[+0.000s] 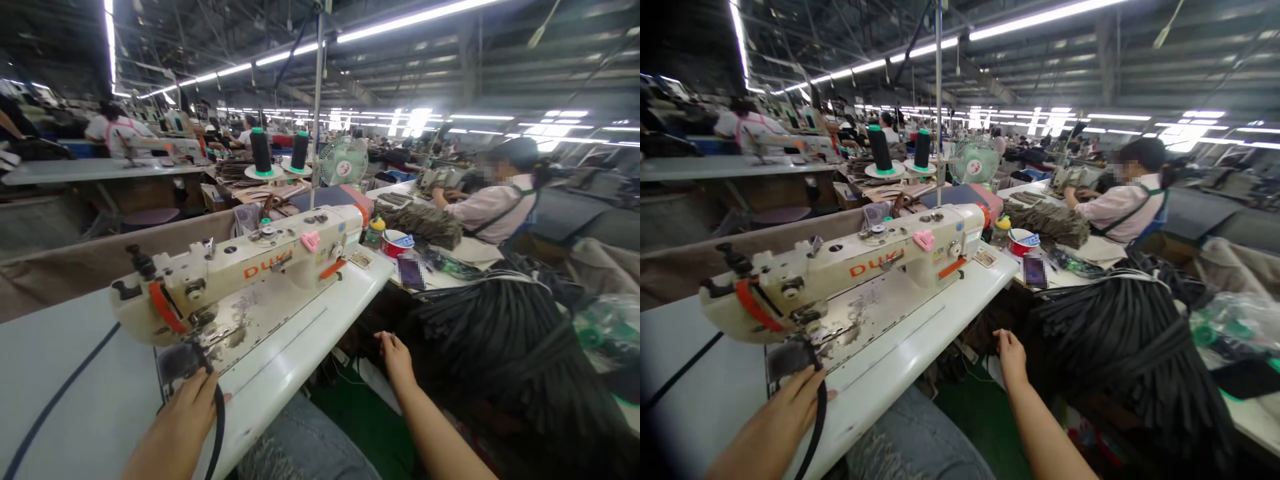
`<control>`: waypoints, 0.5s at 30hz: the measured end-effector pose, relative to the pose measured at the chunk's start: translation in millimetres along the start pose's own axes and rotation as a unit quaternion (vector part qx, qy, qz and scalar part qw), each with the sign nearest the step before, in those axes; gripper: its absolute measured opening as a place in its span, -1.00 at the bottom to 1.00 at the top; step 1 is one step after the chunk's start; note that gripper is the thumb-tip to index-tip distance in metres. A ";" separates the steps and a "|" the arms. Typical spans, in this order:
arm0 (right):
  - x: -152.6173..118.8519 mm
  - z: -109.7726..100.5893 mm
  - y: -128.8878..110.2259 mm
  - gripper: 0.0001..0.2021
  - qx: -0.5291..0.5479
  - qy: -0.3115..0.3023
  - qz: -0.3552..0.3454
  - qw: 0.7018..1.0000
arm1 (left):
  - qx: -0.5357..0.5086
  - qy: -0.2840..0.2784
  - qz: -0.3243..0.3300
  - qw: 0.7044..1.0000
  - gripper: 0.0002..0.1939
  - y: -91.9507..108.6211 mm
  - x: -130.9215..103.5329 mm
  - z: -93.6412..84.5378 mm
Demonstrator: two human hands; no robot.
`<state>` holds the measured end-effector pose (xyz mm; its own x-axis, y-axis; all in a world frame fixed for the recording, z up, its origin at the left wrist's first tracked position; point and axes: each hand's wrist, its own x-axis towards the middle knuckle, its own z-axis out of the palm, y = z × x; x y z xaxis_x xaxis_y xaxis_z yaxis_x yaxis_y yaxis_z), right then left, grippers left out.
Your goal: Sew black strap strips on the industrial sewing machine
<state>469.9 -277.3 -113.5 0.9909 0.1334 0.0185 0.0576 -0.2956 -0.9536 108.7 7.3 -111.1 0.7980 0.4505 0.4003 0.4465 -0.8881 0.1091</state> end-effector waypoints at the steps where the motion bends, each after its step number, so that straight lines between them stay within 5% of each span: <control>1: 9.4 -10.7 7.2 -0.55 -0.006 0.027 0.027 0.999 | 0.004 0.005 -0.005 1.000 -0.62 -0.9 -0.9 4.5; 4: 34.4 -30.6 22.3 -0.71 0.005 0.083 0.103 0.991 | 0.004 0.019 -0.033 0.999 -0.66 -2.2 -1.3 15.0; 8: 61.7 -29.6 28.6 -0.77 0.045 0.115 0.156 0.980 | -0.006 0.017 -0.037 0.999 -0.69 -1.2 0.9 18.7; 15: 91.8 -13.2 22.0 -0.78 0.092 0.167 0.129 0.973 | 0.017 0.007 -0.056 0.998 -0.62 11.7 2.7 6.3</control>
<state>563.7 -284.1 -128.9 0.9554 -0.2468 -0.1620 -0.1913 -0.0995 -0.9765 118.6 -1.3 -114.5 0.7364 0.5452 0.4005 0.5464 -0.8284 0.1230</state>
